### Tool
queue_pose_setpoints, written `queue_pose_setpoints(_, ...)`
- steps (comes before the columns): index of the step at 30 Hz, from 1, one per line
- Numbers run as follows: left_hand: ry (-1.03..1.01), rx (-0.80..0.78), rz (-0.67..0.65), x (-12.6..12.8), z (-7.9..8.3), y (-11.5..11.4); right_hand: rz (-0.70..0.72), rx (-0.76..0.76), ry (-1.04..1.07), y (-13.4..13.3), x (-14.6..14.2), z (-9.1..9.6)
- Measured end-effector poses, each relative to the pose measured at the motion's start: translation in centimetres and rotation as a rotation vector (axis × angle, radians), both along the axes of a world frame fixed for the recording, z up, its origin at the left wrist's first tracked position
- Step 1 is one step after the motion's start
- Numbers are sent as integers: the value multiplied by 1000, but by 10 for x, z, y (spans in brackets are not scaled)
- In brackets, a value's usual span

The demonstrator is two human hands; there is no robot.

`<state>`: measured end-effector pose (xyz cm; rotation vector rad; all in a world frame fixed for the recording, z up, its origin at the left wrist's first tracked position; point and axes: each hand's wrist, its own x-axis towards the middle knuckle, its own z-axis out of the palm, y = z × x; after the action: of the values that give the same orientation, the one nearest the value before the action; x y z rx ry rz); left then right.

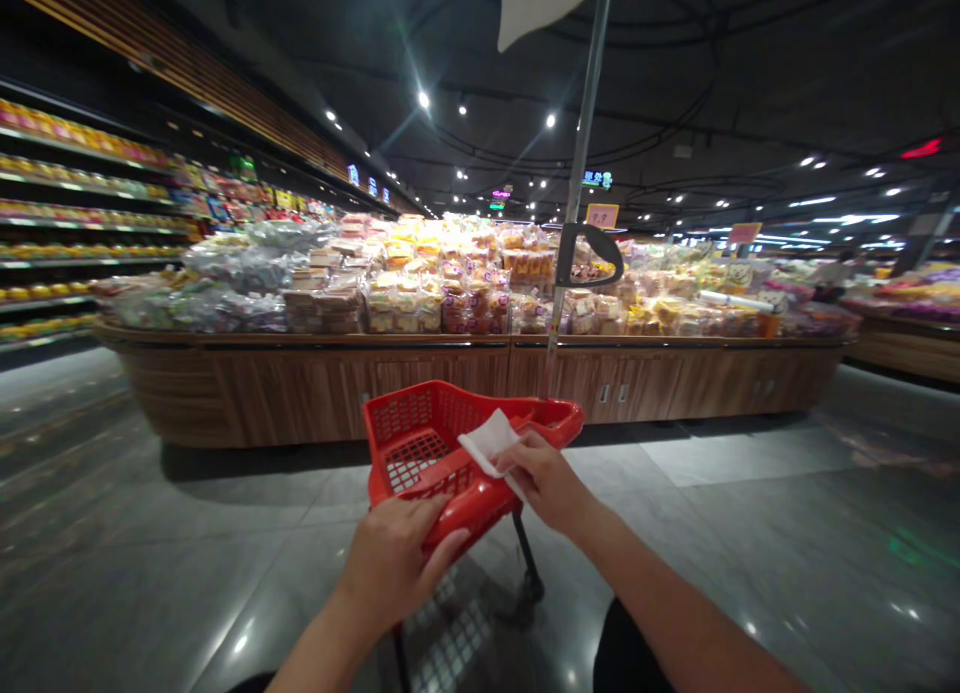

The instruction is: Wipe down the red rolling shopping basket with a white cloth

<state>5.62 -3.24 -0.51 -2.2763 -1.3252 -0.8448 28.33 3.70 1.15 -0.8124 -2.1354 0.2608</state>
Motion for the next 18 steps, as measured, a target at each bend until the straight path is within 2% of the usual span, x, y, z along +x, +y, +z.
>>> queue_pose_setpoints(5, -10, 28, -16, -7, 0, 1, -278, -18, -72, 21, 3, 7)
queue_pose_setpoints(7, -10, 31, -17, -8, -1, 2, -243, 5, -72, 14, -6, 4)
queue_pose_setpoints(10, -2, 25, -29, -12, -2, 2, -44, 61, -74, -8, -24, -1)
queue_pose_setpoints(12, 1, 21, -40, -16, -2, 3, -26, 86, -38, -14, -25, -6)
queue_pose_setpoints(14, 6, 10, -43, -21, -3, 3, -143, 98, 34, -7, -11, -11)
queue_pose_setpoints(18, 16, -16, -37, -32, -3, 6, -529, 80, 208, 23, 33, -26)
